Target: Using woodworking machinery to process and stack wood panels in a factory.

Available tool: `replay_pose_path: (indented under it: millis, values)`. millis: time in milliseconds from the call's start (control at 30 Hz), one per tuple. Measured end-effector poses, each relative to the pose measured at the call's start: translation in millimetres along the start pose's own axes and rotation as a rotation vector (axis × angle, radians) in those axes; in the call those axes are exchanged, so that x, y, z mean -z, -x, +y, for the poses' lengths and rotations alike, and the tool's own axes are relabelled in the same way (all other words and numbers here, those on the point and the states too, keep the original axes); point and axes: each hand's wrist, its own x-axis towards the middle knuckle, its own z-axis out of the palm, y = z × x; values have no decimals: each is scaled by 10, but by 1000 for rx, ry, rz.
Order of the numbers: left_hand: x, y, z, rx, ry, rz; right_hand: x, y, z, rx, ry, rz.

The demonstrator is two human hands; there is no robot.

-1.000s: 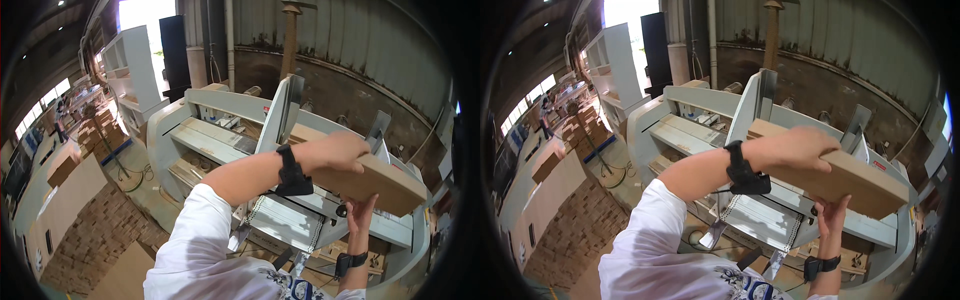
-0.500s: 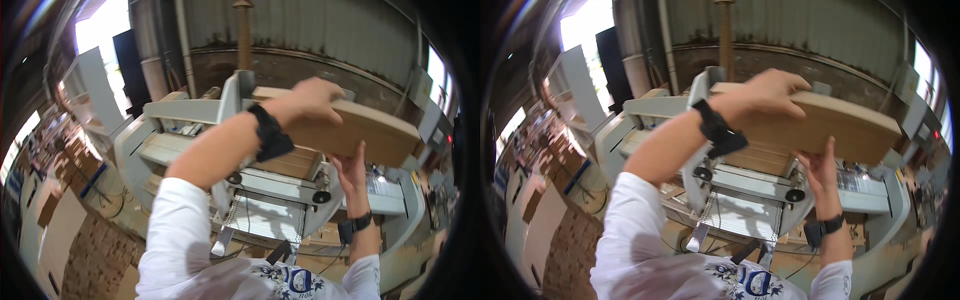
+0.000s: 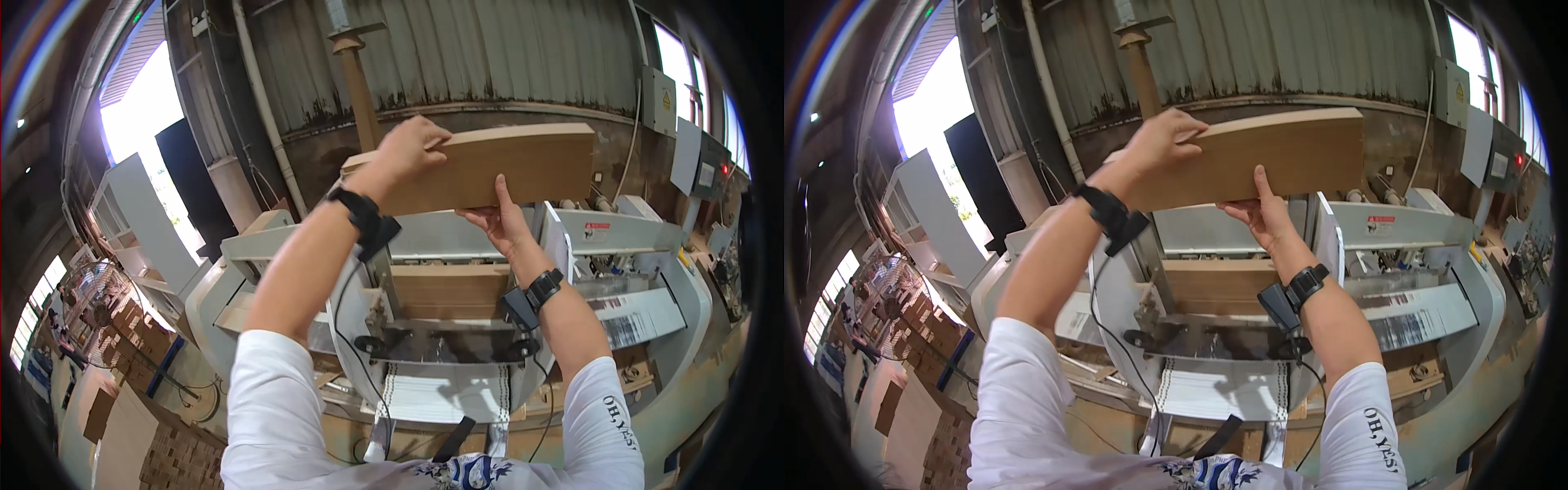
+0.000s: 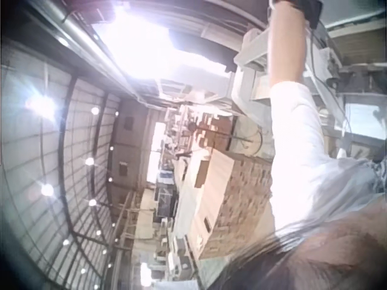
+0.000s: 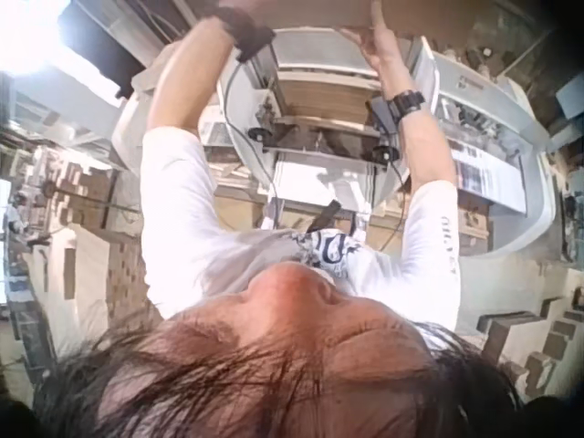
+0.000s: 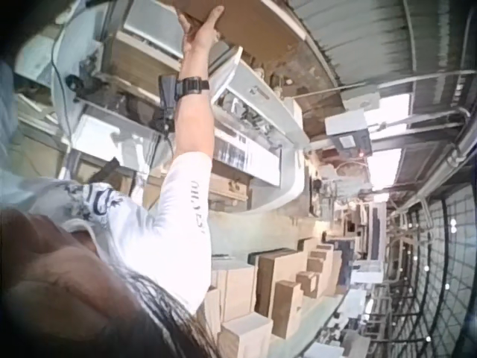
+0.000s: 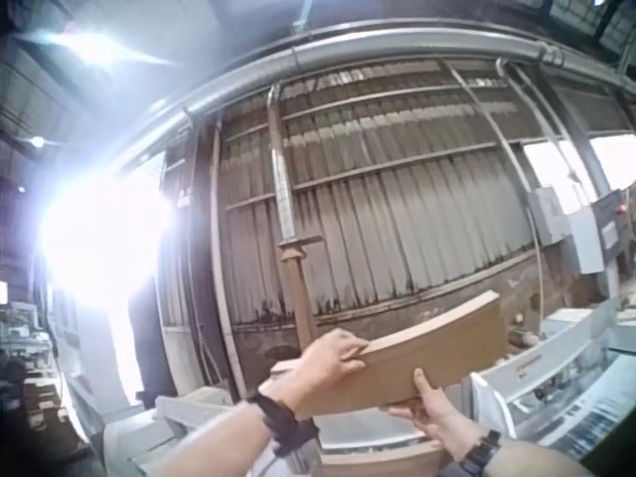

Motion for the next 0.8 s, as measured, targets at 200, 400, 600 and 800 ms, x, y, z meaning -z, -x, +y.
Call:
replay_pose_path:
  millis: [200,400,600,800]
  values:
    - [-704,281,-290,155,-163,273,239,-514,461,-63,22,24]
    - [-1135,439,-515,191,-179,140,500,-669,853,-150,1,54]
    - [-1421,714,-565,221,-287,50,714,-633,1464,-165,-180,122]
    - [-1668,888,-419,220,-294,24,930,-288,1643,-228,-165,247]
